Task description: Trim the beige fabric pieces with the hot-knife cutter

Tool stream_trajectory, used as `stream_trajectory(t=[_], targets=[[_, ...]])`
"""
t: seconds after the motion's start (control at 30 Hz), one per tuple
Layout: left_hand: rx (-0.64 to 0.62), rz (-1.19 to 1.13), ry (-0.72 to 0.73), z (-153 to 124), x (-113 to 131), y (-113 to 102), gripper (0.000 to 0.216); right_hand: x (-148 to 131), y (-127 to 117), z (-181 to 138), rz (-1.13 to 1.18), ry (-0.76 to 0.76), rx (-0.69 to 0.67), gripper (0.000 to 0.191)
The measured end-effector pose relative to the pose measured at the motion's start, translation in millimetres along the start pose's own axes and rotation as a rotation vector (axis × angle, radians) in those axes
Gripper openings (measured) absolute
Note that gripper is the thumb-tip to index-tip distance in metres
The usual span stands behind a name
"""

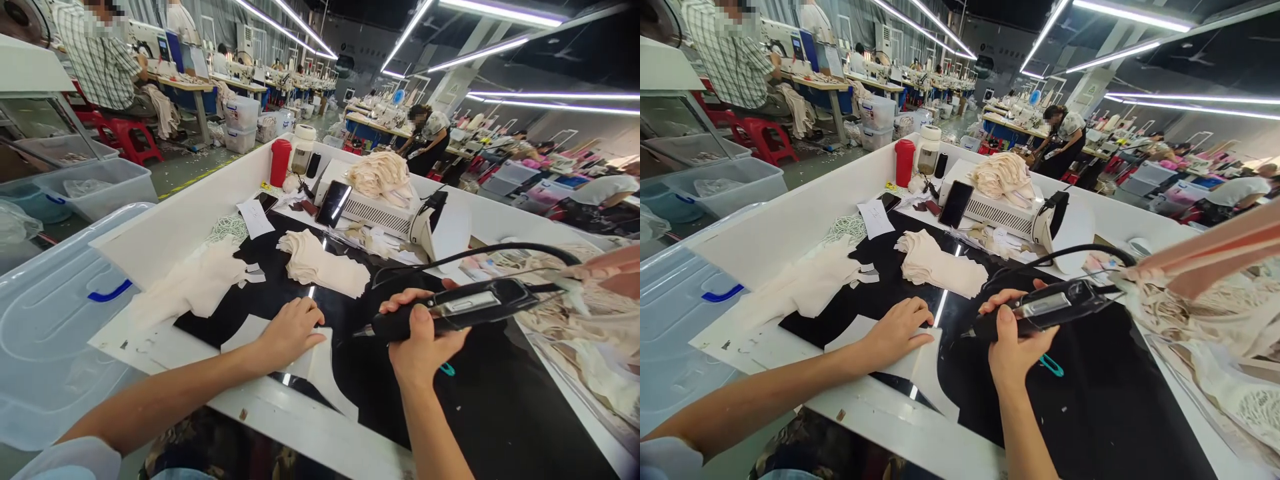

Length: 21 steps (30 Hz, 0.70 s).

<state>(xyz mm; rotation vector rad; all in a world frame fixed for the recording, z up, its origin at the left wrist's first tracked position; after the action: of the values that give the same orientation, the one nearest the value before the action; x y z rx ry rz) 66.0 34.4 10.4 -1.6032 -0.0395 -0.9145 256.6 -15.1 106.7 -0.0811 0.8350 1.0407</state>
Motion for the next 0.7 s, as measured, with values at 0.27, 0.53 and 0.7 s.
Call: stream_trajectory(t=[0.27,0.53,0.7], targets=[[-0.037,0.000,-0.003,-2,5,-4,0.008,17,16,-7,0.114,0.014,-0.020,0.051],[-0.087,0.023,0.014,-2,8,-9,0.008,26,21,-13,0.170,0.029,-0.036,0.049],[-0.115,0.012,0.031,-2,10,-12,0.010,27,26,-14,0.219,0.062,-0.044,0.047]])
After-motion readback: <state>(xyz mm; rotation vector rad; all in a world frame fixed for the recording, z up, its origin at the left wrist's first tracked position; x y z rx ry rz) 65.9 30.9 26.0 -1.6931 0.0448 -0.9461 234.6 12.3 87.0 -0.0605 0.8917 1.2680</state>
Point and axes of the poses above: each hand's wrist, its own z-axis towards the middle knuckle, its own y-axis out of the palm, x = y × z, the point moved 5 cm from there along z, towards the middle knuckle, and after that the axes turned 15 degrees about -y, right-handed, at the moved point
